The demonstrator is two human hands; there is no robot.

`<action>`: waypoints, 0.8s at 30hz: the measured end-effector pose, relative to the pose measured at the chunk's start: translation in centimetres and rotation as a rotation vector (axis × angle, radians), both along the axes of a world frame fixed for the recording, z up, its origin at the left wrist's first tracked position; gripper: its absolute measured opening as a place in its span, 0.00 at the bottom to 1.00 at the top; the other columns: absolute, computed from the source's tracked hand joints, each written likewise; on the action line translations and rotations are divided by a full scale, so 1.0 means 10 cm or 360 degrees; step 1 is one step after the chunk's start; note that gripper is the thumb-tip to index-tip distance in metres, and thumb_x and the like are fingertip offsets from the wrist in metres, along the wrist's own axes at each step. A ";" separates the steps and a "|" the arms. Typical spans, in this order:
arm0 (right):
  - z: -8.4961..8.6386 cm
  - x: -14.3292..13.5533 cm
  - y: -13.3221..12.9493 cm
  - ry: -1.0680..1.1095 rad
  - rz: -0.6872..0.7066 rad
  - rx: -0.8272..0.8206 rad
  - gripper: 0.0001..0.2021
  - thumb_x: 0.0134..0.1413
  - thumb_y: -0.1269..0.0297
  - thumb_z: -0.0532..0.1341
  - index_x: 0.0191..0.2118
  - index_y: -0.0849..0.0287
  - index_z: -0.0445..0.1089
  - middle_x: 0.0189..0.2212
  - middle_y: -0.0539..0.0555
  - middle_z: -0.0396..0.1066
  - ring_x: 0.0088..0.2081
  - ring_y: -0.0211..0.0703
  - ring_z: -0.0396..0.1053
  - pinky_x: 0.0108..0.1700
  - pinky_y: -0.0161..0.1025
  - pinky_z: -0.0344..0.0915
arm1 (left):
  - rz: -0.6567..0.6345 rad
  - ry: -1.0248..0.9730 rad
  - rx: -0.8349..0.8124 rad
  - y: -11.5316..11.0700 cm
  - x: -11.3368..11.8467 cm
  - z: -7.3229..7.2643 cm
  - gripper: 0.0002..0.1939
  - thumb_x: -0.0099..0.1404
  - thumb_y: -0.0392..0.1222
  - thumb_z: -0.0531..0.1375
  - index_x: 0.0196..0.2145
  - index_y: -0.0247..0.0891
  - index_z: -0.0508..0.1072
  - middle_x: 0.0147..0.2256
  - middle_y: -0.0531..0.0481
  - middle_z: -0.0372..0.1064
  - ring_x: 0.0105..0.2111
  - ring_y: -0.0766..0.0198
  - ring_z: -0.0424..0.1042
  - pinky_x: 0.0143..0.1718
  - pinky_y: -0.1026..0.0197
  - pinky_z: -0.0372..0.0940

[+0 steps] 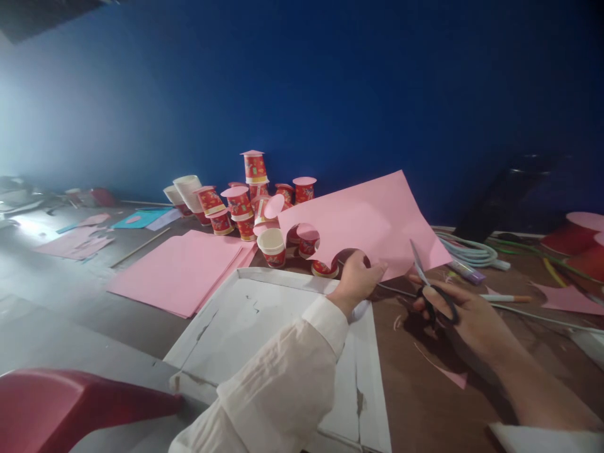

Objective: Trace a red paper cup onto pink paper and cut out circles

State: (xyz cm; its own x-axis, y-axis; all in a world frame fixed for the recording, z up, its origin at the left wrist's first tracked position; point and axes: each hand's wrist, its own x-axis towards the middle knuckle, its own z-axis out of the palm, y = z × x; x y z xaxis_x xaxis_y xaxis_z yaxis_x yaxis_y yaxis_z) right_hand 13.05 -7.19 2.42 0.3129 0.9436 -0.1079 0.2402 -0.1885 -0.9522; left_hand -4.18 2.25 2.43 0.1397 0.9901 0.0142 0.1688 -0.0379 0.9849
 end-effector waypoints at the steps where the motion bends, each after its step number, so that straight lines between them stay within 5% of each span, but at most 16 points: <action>1: 0.01 -0.02 -0.01 -0.0010 -0.0015 0.0007 0.36 0.46 0.36 0.70 0.53 0.59 0.78 0.28 0.54 0.78 0.28 0.41 0.68 0.26 0.36 0.64 | 0.0009 0.0013 0.0020 -0.01 0.00 0.01 0.19 0.61 0.40 0.70 0.24 0.41 0.61 0.24 0.59 0.59 0.27 0.68 0.60 0.31 0.62 0.57; 16: -0.03 -0.08 0.01 0.0053 -0.0103 0.0074 0.36 0.48 0.46 0.70 0.62 0.54 0.73 0.27 0.52 0.79 0.27 0.43 0.70 0.23 0.36 0.65 | 0.0005 -0.0039 -0.0014 -0.07 0.00 0.09 0.20 0.60 0.39 0.71 0.24 0.42 0.61 0.24 0.58 0.61 0.28 0.66 0.62 0.34 0.61 0.60; 24: -0.17 0.05 0.11 0.0086 0.0035 0.0075 0.29 0.44 0.45 0.73 0.50 0.50 0.69 0.28 0.50 0.80 0.28 0.49 0.77 0.27 0.42 0.72 | 0.0020 -0.0035 -0.0035 -0.06 0.02 0.02 0.19 0.61 0.41 0.70 0.25 0.42 0.62 0.24 0.58 0.61 0.27 0.66 0.61 0.33 0.61 0.58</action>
State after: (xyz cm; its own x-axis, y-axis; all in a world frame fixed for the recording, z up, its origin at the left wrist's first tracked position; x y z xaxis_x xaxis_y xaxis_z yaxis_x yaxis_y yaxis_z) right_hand 13.56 -6.14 0.73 0.2870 0.9546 -0.0793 0.1920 -0.1384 -0.9716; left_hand -3.96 1.66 2.68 0.1274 0.9918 -0.0048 0.1477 -0.0141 0.9889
